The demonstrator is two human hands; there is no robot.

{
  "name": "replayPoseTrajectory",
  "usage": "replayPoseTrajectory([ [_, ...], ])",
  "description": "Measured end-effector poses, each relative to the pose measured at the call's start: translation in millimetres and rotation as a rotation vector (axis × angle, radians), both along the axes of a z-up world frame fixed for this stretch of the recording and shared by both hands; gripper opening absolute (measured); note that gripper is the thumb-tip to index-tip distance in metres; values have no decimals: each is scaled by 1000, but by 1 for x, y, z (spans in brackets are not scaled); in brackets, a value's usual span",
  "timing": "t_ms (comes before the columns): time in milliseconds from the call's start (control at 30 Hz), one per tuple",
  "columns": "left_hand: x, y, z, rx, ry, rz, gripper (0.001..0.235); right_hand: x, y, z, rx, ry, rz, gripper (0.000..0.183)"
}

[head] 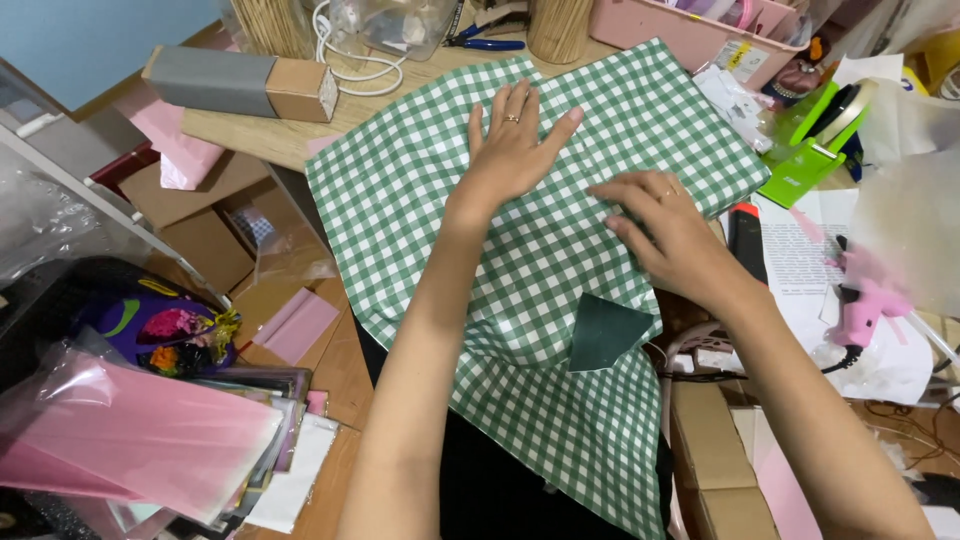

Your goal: The person wraps a rectangular box with green-and-white checkered paper, folds and trims the edges, and secures the seams with tape. The box is rotated to wrap each side and the ends are folded neatly.

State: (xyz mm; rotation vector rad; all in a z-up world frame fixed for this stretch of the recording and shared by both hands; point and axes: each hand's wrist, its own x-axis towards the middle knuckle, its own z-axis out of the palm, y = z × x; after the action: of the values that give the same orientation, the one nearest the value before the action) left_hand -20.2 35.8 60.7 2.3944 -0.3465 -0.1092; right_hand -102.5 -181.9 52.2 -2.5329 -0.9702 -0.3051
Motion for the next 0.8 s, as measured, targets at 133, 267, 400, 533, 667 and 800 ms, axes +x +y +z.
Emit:
replayPoseTrajectory([
  [133, 2, 3, 0, 2, 38, -27, 102, -26, -7, -24, 52, -120, 22, 30],
  [267, 15, -2, -23, 96, -94, 0, 88, -62, -1, -45, 129, -352, -56, 40],
  [400, 25, -10, -45, 172, -339, 45, 73, -94, 2, -67, 66, -171, 10, 105],
  [533, -21, -13, -22, 198, -511, -11, 65, -88, -4, -90, 97, -108, -13, 92],
  [667, -97, -9, -10, 180, -430, -205, 58, -86, -5, -91, 118, 45, -107, 74],
  [800, -138, 0, -15, 191, -337, -322, 59, -87, -5, -81, 188, 130, -105, 58],
])
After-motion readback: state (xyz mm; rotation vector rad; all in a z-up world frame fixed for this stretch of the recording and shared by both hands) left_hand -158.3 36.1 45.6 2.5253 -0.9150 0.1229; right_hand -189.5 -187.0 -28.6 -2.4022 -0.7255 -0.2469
